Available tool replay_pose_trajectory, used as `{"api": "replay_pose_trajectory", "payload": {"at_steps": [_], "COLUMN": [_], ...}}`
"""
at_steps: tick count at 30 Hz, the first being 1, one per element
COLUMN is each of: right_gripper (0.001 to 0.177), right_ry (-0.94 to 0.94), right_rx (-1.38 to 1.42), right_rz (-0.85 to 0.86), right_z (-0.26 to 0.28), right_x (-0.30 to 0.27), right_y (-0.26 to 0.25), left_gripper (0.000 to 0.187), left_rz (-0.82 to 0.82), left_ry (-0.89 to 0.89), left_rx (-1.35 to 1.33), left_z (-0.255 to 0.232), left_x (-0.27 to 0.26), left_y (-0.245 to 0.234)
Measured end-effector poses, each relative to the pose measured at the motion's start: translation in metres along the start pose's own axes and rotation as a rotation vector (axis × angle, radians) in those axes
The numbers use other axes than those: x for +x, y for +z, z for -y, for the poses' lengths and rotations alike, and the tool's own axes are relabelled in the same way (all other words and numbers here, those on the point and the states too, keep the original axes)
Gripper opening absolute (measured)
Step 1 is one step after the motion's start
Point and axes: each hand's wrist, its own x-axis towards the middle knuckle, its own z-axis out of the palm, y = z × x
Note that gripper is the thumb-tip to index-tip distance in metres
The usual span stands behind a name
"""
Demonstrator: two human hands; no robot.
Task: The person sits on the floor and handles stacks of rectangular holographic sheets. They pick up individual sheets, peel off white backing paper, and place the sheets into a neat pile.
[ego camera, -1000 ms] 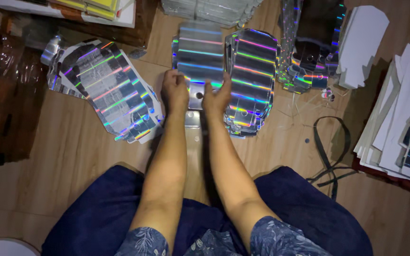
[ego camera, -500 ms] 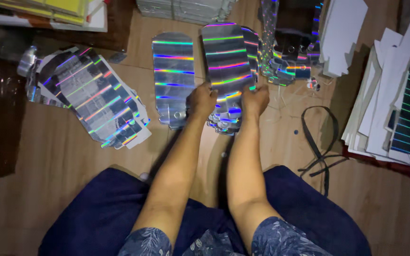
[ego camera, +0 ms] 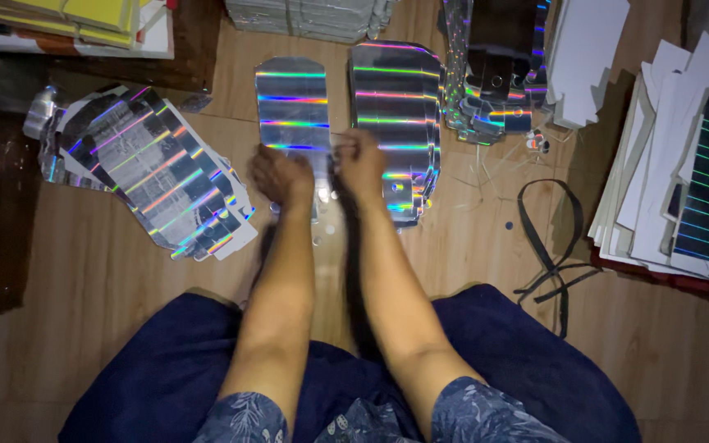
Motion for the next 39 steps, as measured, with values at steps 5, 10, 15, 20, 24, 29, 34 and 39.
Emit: {"api": "replay_pose_trajectory", "payload": {"at_steps": [5,10,15,20,24,29,34,39], "right_gripper": [0.039,0.047,0.053,0.082,0.08,0.068,0.056,0.042], "right_ry": [-0.049,-0.121,-0.035,-0.197,-0.15,0.092,-0.001,-0.172], "right_rx": [-0.516,-0.564,-0.639,-0.479,0.063,-0.056,0.12,0.004], "right_rz": [0.285,0.232,0.312,-0.023,-0.115,-0.162,-0.211,-0.338], "right_z": [0.004,-0.007,-0.011,-0.028,-0.008,0.026,0.027,0.029], "right_x": [-0.049,-0.048,-0.041,-0.036,-0.027,-0.002,0.001,-0.009], "right_y": [0.046,0.059,0.06,0.077,0.062,0.01,-0.01,-0.008], "left_gripper": [0.092,0.073,0.028,0.014,0.02,0.022,0.027,0.035], "left_rz": [0.25,0.212,-0.098,-0.066,-0.013,0.081,0.247,0.233], "left_ry": [-0.138,-0.022,0.203,0.123,0.002,0.107,0.127,0.121], "left_rx": [0.065,0.006,-0.239,-0.495,-0.521,-0.576,-0.622,-0.477], "left_z": [0.03,0.047,0.048,0.04,0.02,-0.008,-0.021,-0.013], "left_x": [-0.002,-0.004,0.002,0.033,0.036,0.025,0.014,0.019], "left_y": [-0.001,0.008,0.004,0.0,-0.03,-0.065,-0.066,-0.041]}}
